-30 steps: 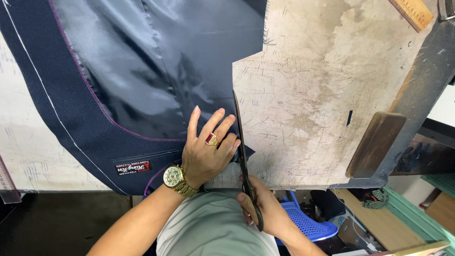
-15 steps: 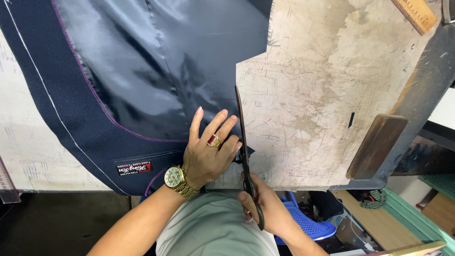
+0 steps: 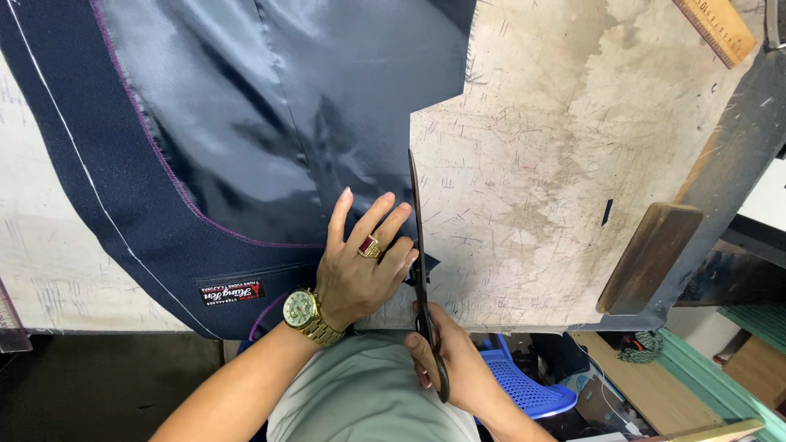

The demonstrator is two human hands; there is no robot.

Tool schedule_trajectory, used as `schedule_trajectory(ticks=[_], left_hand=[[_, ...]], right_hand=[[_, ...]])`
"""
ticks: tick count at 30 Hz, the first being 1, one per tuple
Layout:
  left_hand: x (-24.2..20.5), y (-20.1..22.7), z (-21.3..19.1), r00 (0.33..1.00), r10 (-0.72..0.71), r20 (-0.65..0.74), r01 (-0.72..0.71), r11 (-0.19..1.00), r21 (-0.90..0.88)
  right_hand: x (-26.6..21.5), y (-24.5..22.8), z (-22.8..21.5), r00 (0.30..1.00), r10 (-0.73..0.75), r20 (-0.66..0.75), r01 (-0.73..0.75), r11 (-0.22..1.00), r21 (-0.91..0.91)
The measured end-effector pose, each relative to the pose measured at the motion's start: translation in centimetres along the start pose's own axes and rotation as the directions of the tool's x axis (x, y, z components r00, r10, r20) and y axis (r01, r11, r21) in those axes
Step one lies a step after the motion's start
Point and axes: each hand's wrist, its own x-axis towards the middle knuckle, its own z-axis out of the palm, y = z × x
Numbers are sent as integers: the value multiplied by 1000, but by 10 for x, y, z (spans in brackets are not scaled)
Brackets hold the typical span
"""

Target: The person trims the excess lining from a dark blue fabric piece with large scissors, then folds and adjusts the fabric by hand on a wooden workbench.

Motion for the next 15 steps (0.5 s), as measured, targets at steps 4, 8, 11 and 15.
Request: schedule_trajectory(ticks=[4, 8, 11, 15], left_hand=[[-2, 0, 1, 1000, -9, 18, 9, 1000, -2], [-3, -1, 2, 1000, -16, 16, 17, 1000, -16], [0, 0, 0, 1000, -20, 2, 20, 999, -27], [1, 0, -2, 1000, -10, -7, 10, 1000, -26]], right_hand=[[0, 0, 1, 1000, -23, 9, 23, 1000, -11], [1, 6, -4, 998, -47, 52, 45, 999, 29], [1, 1, -6, 996, -61, 72, 58, 997, 47], [3, 0, -5, 999, -24, 40, 22, 999, 48]])
